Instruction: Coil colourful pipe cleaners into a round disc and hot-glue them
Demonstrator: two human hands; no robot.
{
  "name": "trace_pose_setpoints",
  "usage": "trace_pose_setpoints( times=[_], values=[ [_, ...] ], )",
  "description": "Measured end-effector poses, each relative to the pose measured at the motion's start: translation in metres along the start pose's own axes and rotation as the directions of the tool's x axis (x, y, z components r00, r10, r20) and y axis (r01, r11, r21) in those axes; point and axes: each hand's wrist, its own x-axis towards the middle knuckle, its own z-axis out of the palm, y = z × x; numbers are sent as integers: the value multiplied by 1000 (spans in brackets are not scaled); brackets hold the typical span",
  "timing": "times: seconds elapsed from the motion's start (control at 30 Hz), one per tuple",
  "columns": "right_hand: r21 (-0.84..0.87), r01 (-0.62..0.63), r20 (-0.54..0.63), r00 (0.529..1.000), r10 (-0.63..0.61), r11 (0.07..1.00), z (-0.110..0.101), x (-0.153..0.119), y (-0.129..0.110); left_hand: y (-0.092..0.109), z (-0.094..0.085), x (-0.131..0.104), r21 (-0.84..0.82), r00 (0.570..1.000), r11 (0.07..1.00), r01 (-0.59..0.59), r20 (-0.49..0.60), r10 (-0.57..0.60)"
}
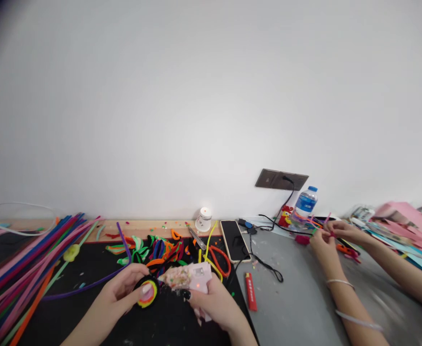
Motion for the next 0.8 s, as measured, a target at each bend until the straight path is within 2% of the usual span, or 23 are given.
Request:
trace_pose_setpoints(
  times=[0.27, 0.67, 0.8],
  values=[
    [17, -13, -27, 1000, 14, 1000, -2, 1, 1, 0, 0, 0, -8, 998, 1000, 0, -62, 0],
    [-20, -24, 9, 1000, 24, 1000, 0, -2, -4, 0, -5, 4, -34, 998, 999, 29, -50, -30],
    [5, -24, -12, 1000, 24, 1000, -1, -2, -2, 0, -4, 4, -27, 997, 999, 32, -70, -34]
  ],
)
